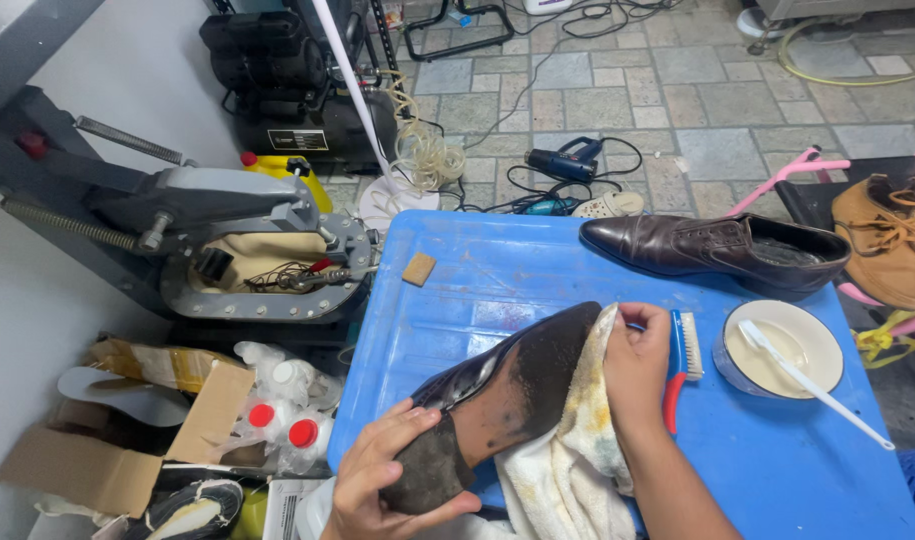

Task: The person scrubs the sole of a brown leather shoe with a brush and cleaning solution, then wipes it with a cloth. They repeat the process on the second shoe, scrubbing and wiping both soles and uppers before placing the pair together on the tray.

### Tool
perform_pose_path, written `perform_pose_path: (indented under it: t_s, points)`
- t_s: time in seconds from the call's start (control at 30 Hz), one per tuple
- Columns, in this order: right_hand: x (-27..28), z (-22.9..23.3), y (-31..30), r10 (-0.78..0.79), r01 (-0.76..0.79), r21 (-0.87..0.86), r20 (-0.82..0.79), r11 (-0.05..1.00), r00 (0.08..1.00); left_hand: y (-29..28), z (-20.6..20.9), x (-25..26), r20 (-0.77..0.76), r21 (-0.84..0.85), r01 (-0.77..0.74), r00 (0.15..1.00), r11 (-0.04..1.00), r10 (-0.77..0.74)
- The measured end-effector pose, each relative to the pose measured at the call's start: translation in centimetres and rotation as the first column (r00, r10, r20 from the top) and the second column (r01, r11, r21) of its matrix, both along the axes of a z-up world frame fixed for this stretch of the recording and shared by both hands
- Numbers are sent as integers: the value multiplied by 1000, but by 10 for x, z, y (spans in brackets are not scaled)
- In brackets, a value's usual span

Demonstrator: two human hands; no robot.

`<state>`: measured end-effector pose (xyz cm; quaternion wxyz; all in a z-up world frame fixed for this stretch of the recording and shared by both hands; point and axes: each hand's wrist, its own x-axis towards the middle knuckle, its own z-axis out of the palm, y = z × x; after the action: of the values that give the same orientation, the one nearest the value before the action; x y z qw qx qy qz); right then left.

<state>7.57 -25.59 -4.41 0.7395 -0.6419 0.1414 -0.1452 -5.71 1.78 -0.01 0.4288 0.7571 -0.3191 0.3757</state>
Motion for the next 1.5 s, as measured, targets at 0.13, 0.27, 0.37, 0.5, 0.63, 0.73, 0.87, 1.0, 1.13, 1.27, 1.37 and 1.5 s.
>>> perform_pose_path:
  t_s: [0.13, 0.27, 0.37, 0.5, 0.63, 0.73, 0.87, 1.0, 1.13, 1.27, 1.37, 1.5]
  points:
    - [5, -11, -7, 95, -91, -243, 5, 966, 995, 7, -14, -2, -42, -159, -62, 998, 985, 56]
    - [-8, -18, 7, 388, -275, -511, 127, 814, 913, -5, -31, 12, -62, -493, -175, 984, 852, 166]
    - [-27, -8, 17, 630, -591, -420, -58, 688, 775, -22, -33, 9, -201, -490, -367, 930, 790, 307]
    - [-37, 16, 22, 817, -837, 158, 185, 523, 546, -49, -26, 18, -190, -524, -357, 934, 773, 303]
    - [-41, 37, 48, 799, -823, 181, 201, 538, 567, -78, -14, 32, -113, -486, -328, 943, 810, 314]
    - [-19, 52, 51, 700, -715, 146, 143, 684, 699, -92, 0, 44, -103, -413, -296, 955, 861, 278]
    - [19, 75, 33, 535, -555, 30, 226, 831, 814, -99, 16, 48, -208, -386, -29, 976, 922, -56]
    - [46, 103, -3, 716, -695, -178, 229, 697, 660, -77, 33, 52, -473, -269, -89, 880, 959, -51]
    - [63, 113, -32, 858, -850, -198, -72, 488, 509, -68, 55, 61, -156, 119, -340, 922, 933, 355]
    - [68, 115, -28, 924, -947, -306, -325, 100, 203, -72, 79, 70, 43, 351, -378, 920, 857, 389]
    - [63, 116, -23, 828, -972, -194, -561, -136, -3, -81, 79, 78, 167, 426, -418, 908, 802, 384]
    - [67, 113, -14, 826, -941, -310, -560, -133, 68, -85, 57, 91, -315, 560, -221, 835, 799, 452]
